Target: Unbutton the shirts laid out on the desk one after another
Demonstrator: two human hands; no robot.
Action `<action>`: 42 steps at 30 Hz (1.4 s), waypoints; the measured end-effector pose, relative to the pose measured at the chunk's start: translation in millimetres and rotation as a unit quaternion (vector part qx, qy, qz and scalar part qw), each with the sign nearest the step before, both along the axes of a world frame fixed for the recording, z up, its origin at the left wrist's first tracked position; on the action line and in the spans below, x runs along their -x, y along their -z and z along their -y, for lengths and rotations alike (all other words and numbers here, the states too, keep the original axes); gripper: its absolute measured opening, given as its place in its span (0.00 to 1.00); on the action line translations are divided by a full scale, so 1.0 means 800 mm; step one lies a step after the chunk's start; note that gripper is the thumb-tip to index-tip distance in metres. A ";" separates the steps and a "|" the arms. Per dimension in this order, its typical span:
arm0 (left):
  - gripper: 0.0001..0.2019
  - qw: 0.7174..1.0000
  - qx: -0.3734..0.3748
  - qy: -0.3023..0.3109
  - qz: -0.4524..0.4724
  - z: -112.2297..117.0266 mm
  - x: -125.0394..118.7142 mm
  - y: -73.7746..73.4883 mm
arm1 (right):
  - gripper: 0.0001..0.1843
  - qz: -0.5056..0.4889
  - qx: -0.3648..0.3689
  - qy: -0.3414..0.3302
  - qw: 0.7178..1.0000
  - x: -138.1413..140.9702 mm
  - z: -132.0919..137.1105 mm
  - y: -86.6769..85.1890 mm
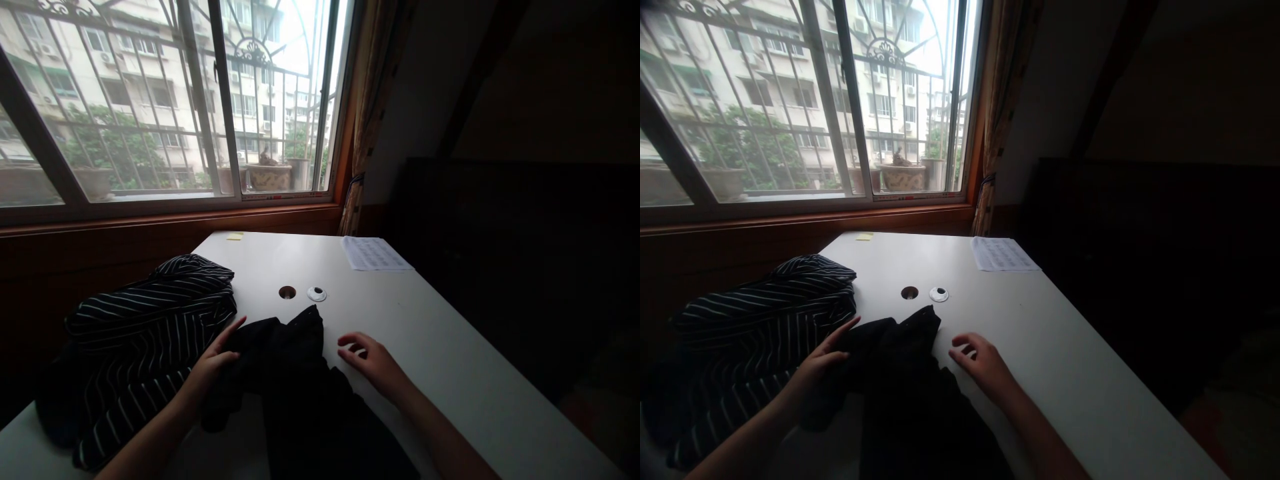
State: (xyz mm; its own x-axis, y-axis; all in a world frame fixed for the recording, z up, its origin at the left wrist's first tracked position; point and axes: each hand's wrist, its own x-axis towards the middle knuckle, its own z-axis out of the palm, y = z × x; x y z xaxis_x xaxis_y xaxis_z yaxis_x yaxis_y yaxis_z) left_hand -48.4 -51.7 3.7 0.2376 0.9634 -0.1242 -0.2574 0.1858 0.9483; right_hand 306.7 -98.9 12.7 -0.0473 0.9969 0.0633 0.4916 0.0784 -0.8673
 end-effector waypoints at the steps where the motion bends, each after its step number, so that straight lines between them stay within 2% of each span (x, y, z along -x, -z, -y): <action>1: 0.38 1.000 -0.003 0.005 0.001 0.003 -0.001 -0.003 | 0.21 0.028 0.000 -0.014 1.000 0.003 -0.002 0.008; 3: 0.37 1.000 -0.007 0.023 0.007 0.009 -0.004 -0.007 | 0.27 0.045 0.010 -0.052 0.998 0.015 -0.001 0.020; 6: 0.34 0.998 -0.010 0.059 0.027 0.017 -0.009 -0.005 | 0.32 -0.007 0.027 -0.109 0.994 0.045 0.011 0.022; 9: 0.32 0.995 -0.011 0.081 0.059 0.020 -0.011 0.000 | 0.34 -0.104 0.067 -0.163 0.979 0.067 0.025 0.008; 11: 0.32 0.994 -0.014 0.079 0.068 0.019 -0.009 -0.003 | 0.34 -0.161 0.096 -0.179 0.966 0.067 0.032 -0.006; 14: 0.33 0.997 -0.014 0.043 0.057 0.017 -0.002 -0.019 | 0.25 -0.189 0.120 -0.175 0.959 0.044 0.034 -0.026; 16: 0.35 0.998 -0.004 0.014 0.054 0.016 0.004 -0.032 | 0.18 -0.181 0.128 -0.141 0.965 0.019 0.032 -0.039; 20: 0.37 0.997 0.017 0.009 0.070 0.015 0.010 -0.052 | 0.14 -0.144 0.105 -0.088 0.980 -0.031 0.033 -0.069; 24: 0.35 0.997 0.001 0.015 0.073 0.014 0.010 -0.064 | 0.15 -0.085 0.133 -0.135 0.978 -0.056 0.053 -0.106; 27: 0.37 0.997 -0.026 -0.009 0.068 0.012 0.014 -0.080 | 0.17 -0.088 0.199 -0.169 0.961 -0.057 0.072 -0.121; 29: 0.39 0.996 -0.044 -0.026 0.072 0.009 0.017 -0.094 | 0.18 -0.064 0.251 -0.198 0.945 -0.048 0.077 -0.115; 31: 0.40 0.995 -0.057 -0.034 0.077 0.008 0.016 -0.109 | 0.17 -0.003 0.247 -0.199 0.948 -0.031 0.074 -0.095; 34: 0.40 0.996 -0.059 -0.015 0.063 0.009 0.005 -0.127 | 0.20 0.075 0.115 -0.107 0.985 0.002 0.057 -0.050; 37: 0.41 0.996 -0.054 0.021 0.067 0.012 -0.012 -0.133 | 0.31 0.093 0.067 -0.097 0.989 0.038 0.036 -0.011; 38: 0.42 0.995 -0.055 0.029 0.078 0.013 -0.016 -0.133 | 0.31 0.092 0.054 -0.099 0.989 0.049 0.030 -0.002; 40: 0.43 0.992 -0.058 0.047 0.102 0.013 -0.020 -0.131 | 0.25 0.090 0.028 -0.100 0.990 0.068 0.019 0.011; 42: 0.43 0.989 -0.063 0.062 0.120 0.014 -0.019 -0.130 | 0.25 0.097 -0.007 -0.076 0.992 0.082 0.009 0.020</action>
